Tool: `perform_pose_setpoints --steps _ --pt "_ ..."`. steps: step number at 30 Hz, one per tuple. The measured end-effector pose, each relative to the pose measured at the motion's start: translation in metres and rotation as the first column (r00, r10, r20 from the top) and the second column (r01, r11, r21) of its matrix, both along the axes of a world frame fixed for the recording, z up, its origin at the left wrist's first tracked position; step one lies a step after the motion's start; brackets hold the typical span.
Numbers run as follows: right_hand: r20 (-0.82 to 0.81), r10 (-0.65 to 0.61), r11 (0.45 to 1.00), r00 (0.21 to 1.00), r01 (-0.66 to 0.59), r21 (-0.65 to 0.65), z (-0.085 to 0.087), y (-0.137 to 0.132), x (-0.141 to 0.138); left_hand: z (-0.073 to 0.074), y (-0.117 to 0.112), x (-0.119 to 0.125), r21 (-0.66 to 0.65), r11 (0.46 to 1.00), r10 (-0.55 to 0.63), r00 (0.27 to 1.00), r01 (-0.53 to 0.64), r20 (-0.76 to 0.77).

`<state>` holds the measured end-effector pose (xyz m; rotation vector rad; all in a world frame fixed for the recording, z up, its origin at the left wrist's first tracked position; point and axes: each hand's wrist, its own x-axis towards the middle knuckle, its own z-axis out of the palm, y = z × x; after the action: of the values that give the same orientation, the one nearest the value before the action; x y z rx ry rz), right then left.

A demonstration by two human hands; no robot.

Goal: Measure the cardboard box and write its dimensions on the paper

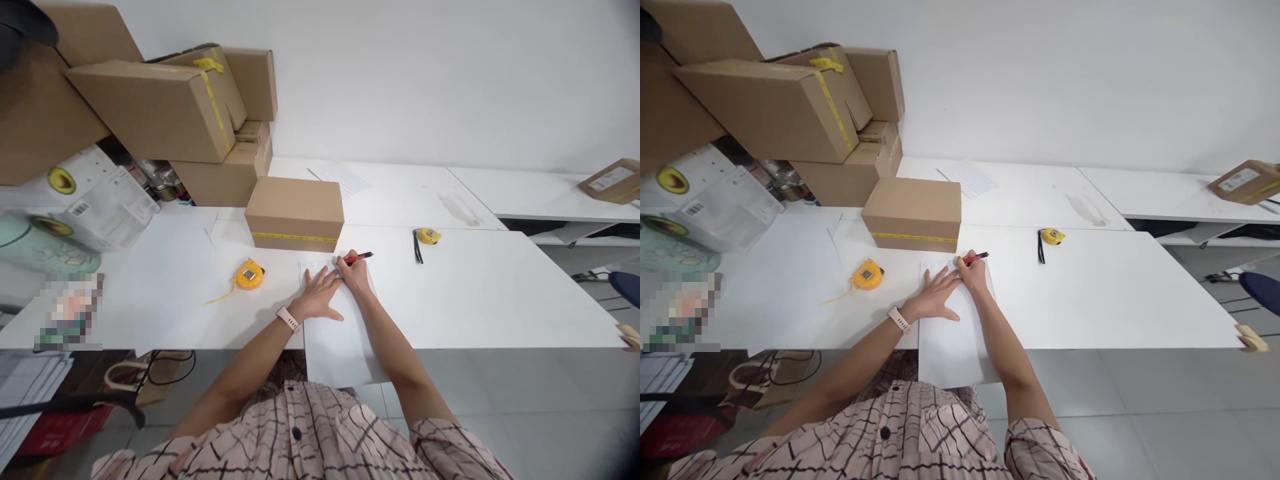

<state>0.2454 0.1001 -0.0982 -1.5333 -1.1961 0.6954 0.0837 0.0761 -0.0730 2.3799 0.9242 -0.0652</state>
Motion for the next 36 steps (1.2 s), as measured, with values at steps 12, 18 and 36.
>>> perform_pose_setpoints --steps 12,18,36 --pt "0.025 0.016 1.000 1.000 -0.016 0.009 -0.007 0.003 0.001 0.012 -0.002 0.001 -0.030 0.999 0.012 0.999 -0.013 -0.033" --pt "0.022 0.015 1.000 1.000 -0.015 0.011 -0.009 0.003 0.002 0.011 -0.002 0.000 -0.018 1.000 0.008 0.999 -0.009 -0.042" --pt "-0.033 -0.025 0.999 0.999 0.026 0.030 -0.012 0.005 0.004 0.009 -0.002 0.000 -0.005 1.000 0.006 0.998 -0.006 -0.061"
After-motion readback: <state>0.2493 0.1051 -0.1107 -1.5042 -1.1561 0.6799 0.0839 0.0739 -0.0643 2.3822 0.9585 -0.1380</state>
